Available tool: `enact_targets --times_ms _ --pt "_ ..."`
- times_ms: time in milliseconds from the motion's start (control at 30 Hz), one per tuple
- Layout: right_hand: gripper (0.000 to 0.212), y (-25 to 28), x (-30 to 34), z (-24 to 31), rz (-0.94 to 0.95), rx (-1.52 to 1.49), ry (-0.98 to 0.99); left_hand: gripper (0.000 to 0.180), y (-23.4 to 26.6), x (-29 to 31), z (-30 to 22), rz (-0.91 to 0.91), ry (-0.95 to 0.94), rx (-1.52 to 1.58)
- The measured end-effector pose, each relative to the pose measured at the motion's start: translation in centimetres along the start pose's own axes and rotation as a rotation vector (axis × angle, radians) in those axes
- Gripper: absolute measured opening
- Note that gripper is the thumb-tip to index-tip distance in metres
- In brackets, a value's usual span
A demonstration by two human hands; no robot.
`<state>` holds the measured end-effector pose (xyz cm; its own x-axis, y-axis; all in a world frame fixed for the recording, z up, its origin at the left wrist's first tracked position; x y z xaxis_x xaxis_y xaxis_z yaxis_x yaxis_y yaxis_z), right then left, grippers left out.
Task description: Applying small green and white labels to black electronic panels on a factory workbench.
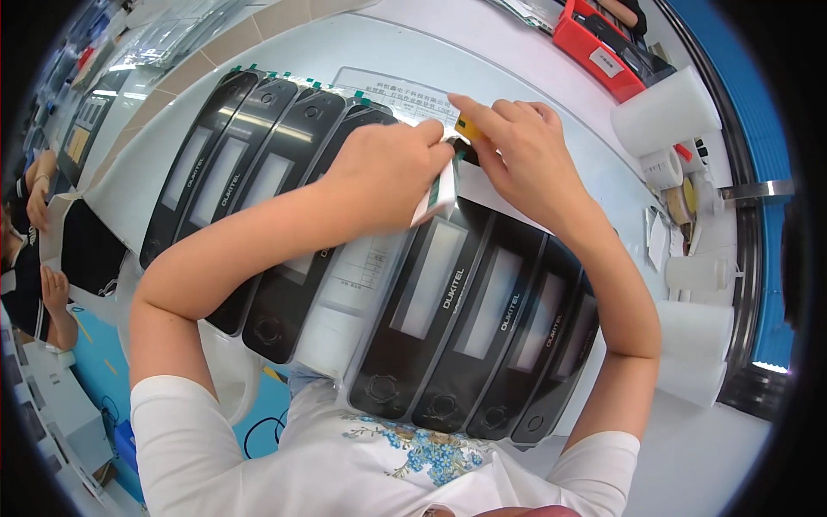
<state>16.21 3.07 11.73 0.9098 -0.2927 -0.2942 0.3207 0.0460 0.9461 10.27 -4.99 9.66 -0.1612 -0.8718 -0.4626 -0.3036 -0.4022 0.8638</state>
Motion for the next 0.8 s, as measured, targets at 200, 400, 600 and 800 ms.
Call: enact_targets --times_ms 200,400,600,800 --pt "0.035 -0.4 -0.1 0.5 0.111 0.094 -0.006 0.032 -0.1 1.9 -1.7 0.001 -0.048 0.033" --pt "0.032 -1.1 0.4 0.2 0.193 0.197 -0.079 0.049 -1.0 2.2 -1.3 0.134 0.003 0.049" --pt "0.03 0.2 2.0 1.0 0.231 0.222 -0.104 0.051 -1.0 2.2 -1.4 0.156 0.018 0.046" --pt "0.038 8.9 12.2 -11.7 0.016 0.242 -0.393 0.015 1.1 1.9 -1.7 -0.023 0.013 0.527"
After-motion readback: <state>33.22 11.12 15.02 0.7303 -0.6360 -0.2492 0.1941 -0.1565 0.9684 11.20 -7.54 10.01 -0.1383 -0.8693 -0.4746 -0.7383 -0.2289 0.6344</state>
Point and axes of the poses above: each hand's wrist, its own x-axis away from the middle knuckle, its own y-axis out of the back of the hand, z = x × y, the point moved 9 cm from there along -x, towards the middle knuckle, and after that the axes turned 8 degrees about -y, right-handed, at the moved point
